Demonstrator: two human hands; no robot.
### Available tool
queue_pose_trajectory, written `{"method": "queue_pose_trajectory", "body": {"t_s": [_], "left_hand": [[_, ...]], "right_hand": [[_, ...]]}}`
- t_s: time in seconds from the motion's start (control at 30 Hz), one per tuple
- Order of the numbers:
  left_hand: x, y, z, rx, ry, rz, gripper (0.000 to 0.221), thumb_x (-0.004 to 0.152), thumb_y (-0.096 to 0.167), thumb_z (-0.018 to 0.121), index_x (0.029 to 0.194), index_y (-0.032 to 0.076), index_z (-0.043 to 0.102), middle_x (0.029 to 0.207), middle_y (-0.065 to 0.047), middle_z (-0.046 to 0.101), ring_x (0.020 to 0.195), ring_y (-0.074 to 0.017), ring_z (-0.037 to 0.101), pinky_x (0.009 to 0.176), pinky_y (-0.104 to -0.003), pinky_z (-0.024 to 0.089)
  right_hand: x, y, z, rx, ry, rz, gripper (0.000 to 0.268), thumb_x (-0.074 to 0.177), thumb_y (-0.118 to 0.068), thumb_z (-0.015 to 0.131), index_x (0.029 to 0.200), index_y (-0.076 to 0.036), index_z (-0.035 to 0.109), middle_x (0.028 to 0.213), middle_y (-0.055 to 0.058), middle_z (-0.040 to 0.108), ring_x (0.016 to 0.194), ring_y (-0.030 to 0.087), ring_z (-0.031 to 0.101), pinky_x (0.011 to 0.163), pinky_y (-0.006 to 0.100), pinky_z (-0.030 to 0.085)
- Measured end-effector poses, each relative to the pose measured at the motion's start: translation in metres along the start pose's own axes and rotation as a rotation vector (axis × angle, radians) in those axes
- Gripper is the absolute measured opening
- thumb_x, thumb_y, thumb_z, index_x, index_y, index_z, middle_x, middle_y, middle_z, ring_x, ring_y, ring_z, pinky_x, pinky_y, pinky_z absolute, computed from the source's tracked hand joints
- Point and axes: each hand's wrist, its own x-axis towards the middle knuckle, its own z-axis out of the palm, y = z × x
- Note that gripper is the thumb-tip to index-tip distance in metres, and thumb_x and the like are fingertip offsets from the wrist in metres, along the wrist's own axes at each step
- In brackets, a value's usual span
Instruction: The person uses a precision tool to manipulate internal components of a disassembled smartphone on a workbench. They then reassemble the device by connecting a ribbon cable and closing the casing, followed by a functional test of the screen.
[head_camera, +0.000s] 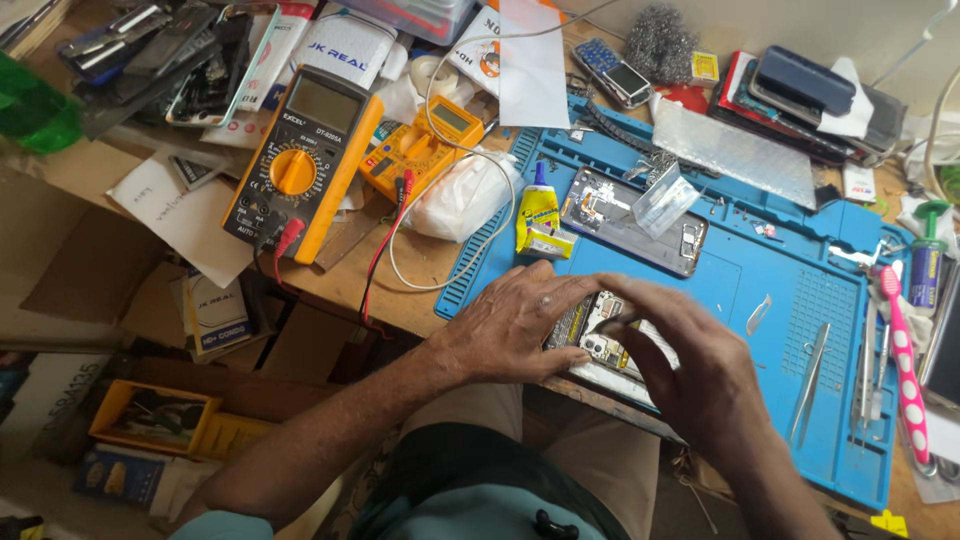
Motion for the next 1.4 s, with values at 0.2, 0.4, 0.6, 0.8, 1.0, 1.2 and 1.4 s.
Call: {"method": "queue_pose_trajectory", "body": {"t_s": [0.2,0.4,0.6,0.8,1.0,1.2,1.4], "left_hand": [[-0.001,0.0,0.0,0.002,0.008,0.008,0.084,0.084,0.041,0.078,0.153,0.007,0.045,0.141,-0.01,0.064,0.101,-0.0294,0.059,0.092,-0.044,0.049],[0.0,0.002,-0.001,0.001,-0.03,-0.033,0.085,0.083,0.042,0.078,0.153,0.007,0.046,0.138,-0.01,0.065,0.101,-0.0298,0.059,0.093,-0.045,0.049],[0.003,0.006,-0.005,0.034,-0.028,-0.015,0.086,0.082,0.04,0.079,0.153,0.005,0.045,0.14,-0.012,0.063,0.104,-0.0315,0.058,0.094,-0.046,0.048],[0.005,0.011,-0.008,0.007,-0.096,-0.083,0.085,0.08,0.037,0.078,0.152,0.006,0.046,0.134,-0.011,0.066,0.103,-0.0321,0.059,0.094,-0.046,0.048],[0.011,0.009,-0.006,-0.014,-0.007,-0.013,0.076,0.081,0.035,0.079,0.145,0.007,0.051,0.126,-0.014,0.066,0.106,-0.0356,0.059,0.095,-0.049,0.047],[0.015,0.022,-0.012,0.033,-0.112,-0.186,0.073,0.078,0.038,0.081,0.139,0.011,0.052,0.112,-0.014,0.066,0.1,-0.0341,0.061,0.09,-0.047,0.049],[0.008,0.02,-0.009,0.006,0.036,0.058,0.075,0.08,0.032,0.081,0.145,0.008,0.052,0.135,-0.013,0.066,0.113,-0.0353,0.063,0.098,-0.047,0.047]], "right_hand": [[-0.001,-0.004,0.003,-0.067,0.009,0.048,0.051,0.084,-0.005,0.079,0.132,-0.008,0.065,0.117,0.014,0.076,0.1,0.026,0.076,0.083,0.035,0.06],[-0.007,0.0,0.006,-0.017,0.029,0.161,0.056,0.084,-0.006,0.078,0.137,-0.006,0.063,0.114,0.013,0.077,0.097,0.021,0.077,0.081,0.033,0.06],[-0.007,-0.001,0.009,-0.06,0.071,0.201,0.057,0.079,-0.01,0.084,0.132,-0.007,0.065,0.106,0.012,0.077,0.094,0.02,0.077,0.078,0.032,0.06],[-0.003,-0.005,0.009,-0.05,0.102,0.203,0.062,0.078,-0.011,0.085,0.135,-0.009,0.063,0.101,0.011,0.077,0.091,0.02,0.078,0.074,0.033,0.06],[-0.006,-0.004,0.017,0.016,0.113,0.168,0.055,0.084,-0.005,0.081,0.135,-0.012,0.063,0.108,0.01,0.079,0.094,0.019,0.079,0.076,0.031,0.062],[-0.018,0.007,0.014,0.116,0.137,0.177,0.055,0.087,0.0,0.077,0.137,-0.014,0.057,0.105,0.01,0.078,0.095,0.019,0.078,0.08,0.033,0.062],[-0.026,0.068,-0.078,-0.251,0.397,0.5,0.076,0.093,-0.012,0.075,0.158,-0.007,0.038,0.098,0.015,0.075,0.087,0.025,0.076,0.078,0.039,0.058]]}}
